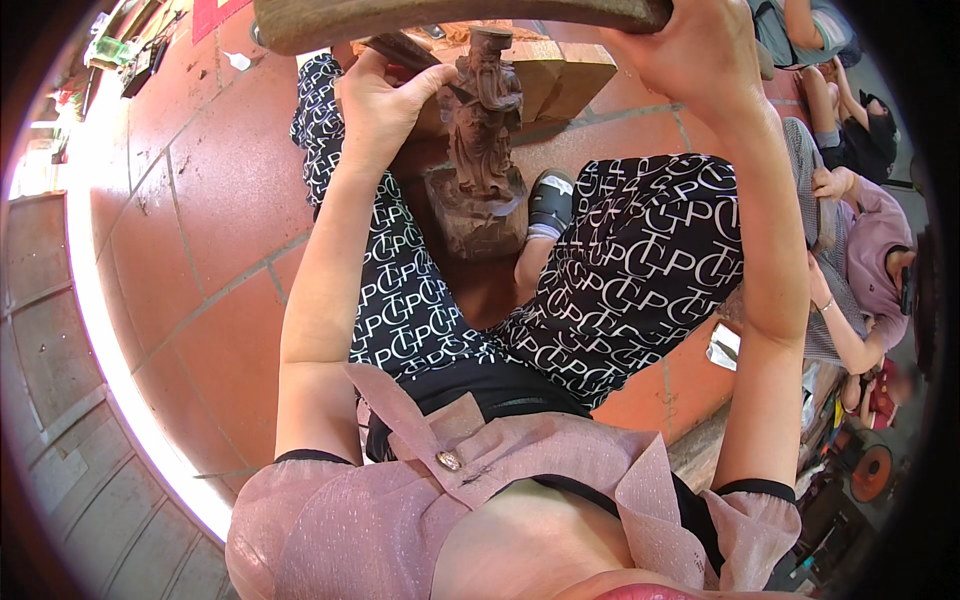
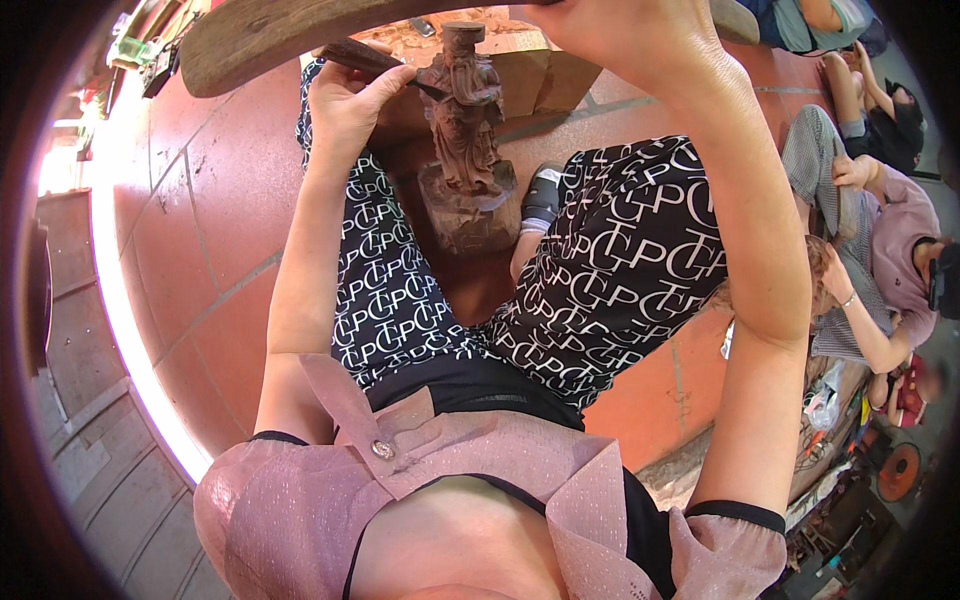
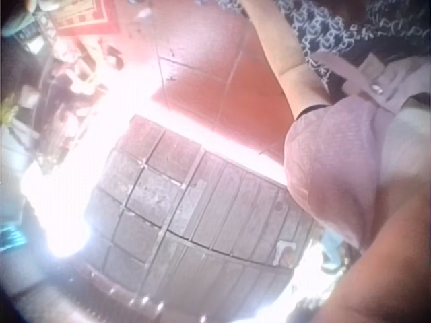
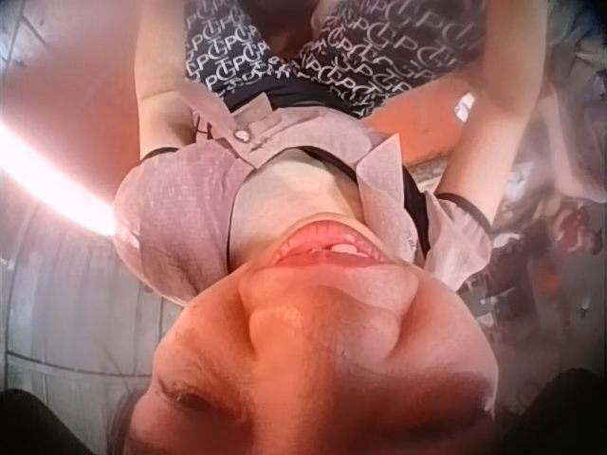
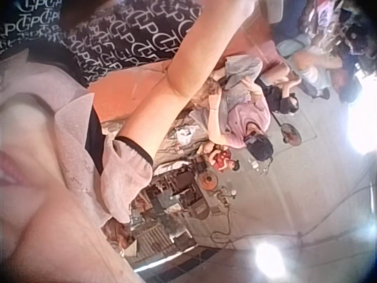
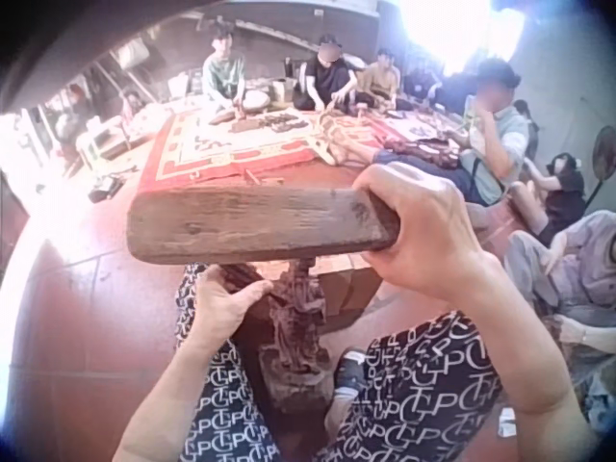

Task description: The person sits on the floor and carves a wooden block using a chisel and mallet. They repeatedly strike the chisel to shape the wood, occasionally adjusting the piece and removing shavings.

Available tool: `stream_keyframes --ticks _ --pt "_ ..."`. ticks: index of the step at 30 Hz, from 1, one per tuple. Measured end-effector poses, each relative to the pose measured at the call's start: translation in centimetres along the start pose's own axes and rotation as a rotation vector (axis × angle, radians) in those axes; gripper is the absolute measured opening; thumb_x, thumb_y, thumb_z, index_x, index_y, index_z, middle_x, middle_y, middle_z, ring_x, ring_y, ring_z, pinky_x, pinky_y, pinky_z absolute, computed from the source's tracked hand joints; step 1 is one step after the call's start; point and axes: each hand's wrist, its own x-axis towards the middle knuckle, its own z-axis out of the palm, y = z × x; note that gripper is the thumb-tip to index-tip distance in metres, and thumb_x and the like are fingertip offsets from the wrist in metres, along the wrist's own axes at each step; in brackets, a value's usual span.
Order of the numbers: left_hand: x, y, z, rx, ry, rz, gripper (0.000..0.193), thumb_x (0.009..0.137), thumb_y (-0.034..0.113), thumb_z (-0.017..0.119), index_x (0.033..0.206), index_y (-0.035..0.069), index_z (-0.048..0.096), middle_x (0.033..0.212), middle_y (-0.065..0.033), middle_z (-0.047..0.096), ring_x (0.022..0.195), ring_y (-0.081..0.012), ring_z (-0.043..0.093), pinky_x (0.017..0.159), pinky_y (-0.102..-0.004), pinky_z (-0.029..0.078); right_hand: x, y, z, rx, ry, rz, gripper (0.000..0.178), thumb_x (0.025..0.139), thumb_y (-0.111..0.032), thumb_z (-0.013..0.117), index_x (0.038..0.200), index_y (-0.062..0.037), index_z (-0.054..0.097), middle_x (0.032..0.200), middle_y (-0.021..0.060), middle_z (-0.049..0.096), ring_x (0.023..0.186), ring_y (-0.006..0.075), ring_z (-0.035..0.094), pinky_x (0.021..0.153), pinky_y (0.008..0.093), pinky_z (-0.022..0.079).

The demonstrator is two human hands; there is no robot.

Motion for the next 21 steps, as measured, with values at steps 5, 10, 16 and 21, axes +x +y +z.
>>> stream_keyframes --ticks 5,10,16,21 --pt "0.3 -0.4 0.1 0.045 -0.046 0.018 0.032 0.083 0.004 0.079 0.110 -0.004 0.064 0.102 -0.0111 0.072 0.092 -0.0144 0.069 0.083 -0.0256 0.056 -0.6 1.2 1.2 0.031 0.055 -0.029 0.030 0.064 -0.005 0.075 0.090 -0.0068 0.060 0.080 0.0120 0.060 0.077 0.0340 0.063 0.067 0.0397 0.049" --pt "0.4 -0.5 0.3 0.072 -0.056 0.001 0.031 0.083 0.005 0.079 0.110 -0.004 0.064 0.103 -0.0109 0.072 0.092 -0.0142 0.069 0.084 -0.0257 0.056 -0.5 1.3 1.3 0.013 0.058 -0.043 0.029 0.065 -0.005 0.074 0.090 -0.0064 0.060 0.081 0.0123 0.060 0.077 0.0344 0.063 0.067 0.0397 0.049" --pt "0.3 -0.2 0.8 0.168 -0.043 0.077 0.032 0.082 0.009 0.081 0.108 -0.002 0.066 0.095 -0.0083 0.073 0.085 -0.0113 0.069 0.078 -0.0243 0.056 -0.4 1.4 1.6 0.104 0.094 -0.036 0.030 0.067 -0.004 0.074 0.093 -0.0046 0.060 0.082 0.0146 0.061 0.078 0.0349 0.063 0.068 0.0378 0.049" --pt "0.4 1.4 1.5 0.264 -0.054 0.108 0.030 0.078 0.017 0.084 0.100 0.003 0.070 0.085 -0.0043 0.073 0.075 -0.0093 0.067 0.069 -0.0233 0.053 -0.7 0.8 2.5 0.339 0.030 0.146 0.033 0.071 -0.001 0.071 0.101 -0.0027 0.059 0.083 0.0183 0.063 0.081 0.0353 0.066 0.070 0.0358 0.049"
